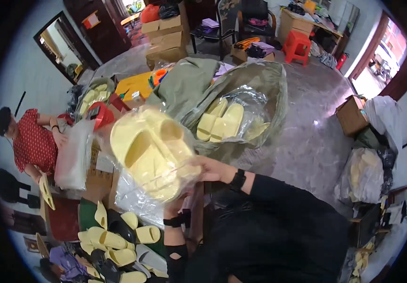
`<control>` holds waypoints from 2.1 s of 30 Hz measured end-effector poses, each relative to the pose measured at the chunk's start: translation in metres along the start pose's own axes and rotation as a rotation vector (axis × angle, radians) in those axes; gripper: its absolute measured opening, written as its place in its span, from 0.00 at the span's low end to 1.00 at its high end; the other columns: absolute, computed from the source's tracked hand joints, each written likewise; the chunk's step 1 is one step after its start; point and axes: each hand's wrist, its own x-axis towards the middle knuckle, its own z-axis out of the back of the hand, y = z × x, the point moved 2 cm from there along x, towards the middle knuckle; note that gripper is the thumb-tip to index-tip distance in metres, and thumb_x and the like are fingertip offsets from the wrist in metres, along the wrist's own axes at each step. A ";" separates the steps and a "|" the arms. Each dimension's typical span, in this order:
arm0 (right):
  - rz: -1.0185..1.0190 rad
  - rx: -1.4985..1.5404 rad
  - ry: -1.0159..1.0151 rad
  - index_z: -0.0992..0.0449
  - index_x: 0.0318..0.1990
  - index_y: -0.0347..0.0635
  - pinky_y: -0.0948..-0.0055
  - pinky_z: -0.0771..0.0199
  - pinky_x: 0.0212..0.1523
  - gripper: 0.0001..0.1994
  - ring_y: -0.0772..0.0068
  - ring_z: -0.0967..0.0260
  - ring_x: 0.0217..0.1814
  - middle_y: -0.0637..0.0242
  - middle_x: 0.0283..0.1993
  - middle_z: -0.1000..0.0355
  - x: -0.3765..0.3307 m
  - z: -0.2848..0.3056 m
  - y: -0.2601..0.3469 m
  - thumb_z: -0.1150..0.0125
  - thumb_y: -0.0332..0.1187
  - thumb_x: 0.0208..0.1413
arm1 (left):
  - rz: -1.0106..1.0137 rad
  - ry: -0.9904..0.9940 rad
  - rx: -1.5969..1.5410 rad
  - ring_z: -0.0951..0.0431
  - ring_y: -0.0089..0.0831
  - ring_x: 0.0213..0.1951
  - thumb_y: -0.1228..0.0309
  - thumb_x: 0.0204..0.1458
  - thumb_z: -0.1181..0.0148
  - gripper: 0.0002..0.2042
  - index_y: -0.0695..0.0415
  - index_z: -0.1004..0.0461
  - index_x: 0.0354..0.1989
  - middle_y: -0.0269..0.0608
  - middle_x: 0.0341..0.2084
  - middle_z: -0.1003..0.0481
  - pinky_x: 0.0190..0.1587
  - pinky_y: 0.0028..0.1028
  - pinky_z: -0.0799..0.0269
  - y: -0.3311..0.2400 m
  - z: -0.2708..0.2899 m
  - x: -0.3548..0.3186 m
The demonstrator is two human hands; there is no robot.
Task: The person is sorting various colored sandals and placing them into bags or onto the workspace table in a shoe manufacturing area.
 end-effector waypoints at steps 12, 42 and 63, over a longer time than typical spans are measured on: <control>0.542 0.301 -0.654 0.35 0.46 0.36 0.77 0.30 0.33 0.13 0.67 0.33 0.37 0.58 0.41 0.32 -0.077 0.117 0.137 0.53 0.33 0.55 | -0.785 0.159 2.192 0.27 0.39 0.35 0.71 0.41 0.49 0.07 0.57 0.26 0.29 0.41 0.21 0.26 0.55 0.47 0.48 0.055 -0.235 0.151; -0.607 -0.689 -0.479 0.57 0.62 0.43 0.49 0.41 0.46 0.49 0.59 0.49 0.57 0.51 0.61 0.55 0.205 0.023 0.011 0.37 0.57 0.37 | -0.695 -0.009 1.774 0.45 0.45 0.56 0.60 0.48 0.49 0.23 0.46 0.42 0.54 0.46 0.51 0.41 0.60 0.45 0.59 0.002 -0.156 0.035; -0.021 -0.216 0.198 0.31 0.40 0.52 0.36 0.47 0.49 0.09 0.54 0.42 0.48 0.66 0.51 0.38 0.227 -0.142 0.114 0.49 0.39 0.53 | -1.014 -0.185 0.124 0.33 0.31 0.29 0.58 0.50 0.48 0.13 0.57 0.30 0.31 0.39 0.22 0.35 0.26 0.22 0.36 -0.257 -0.267 -0.183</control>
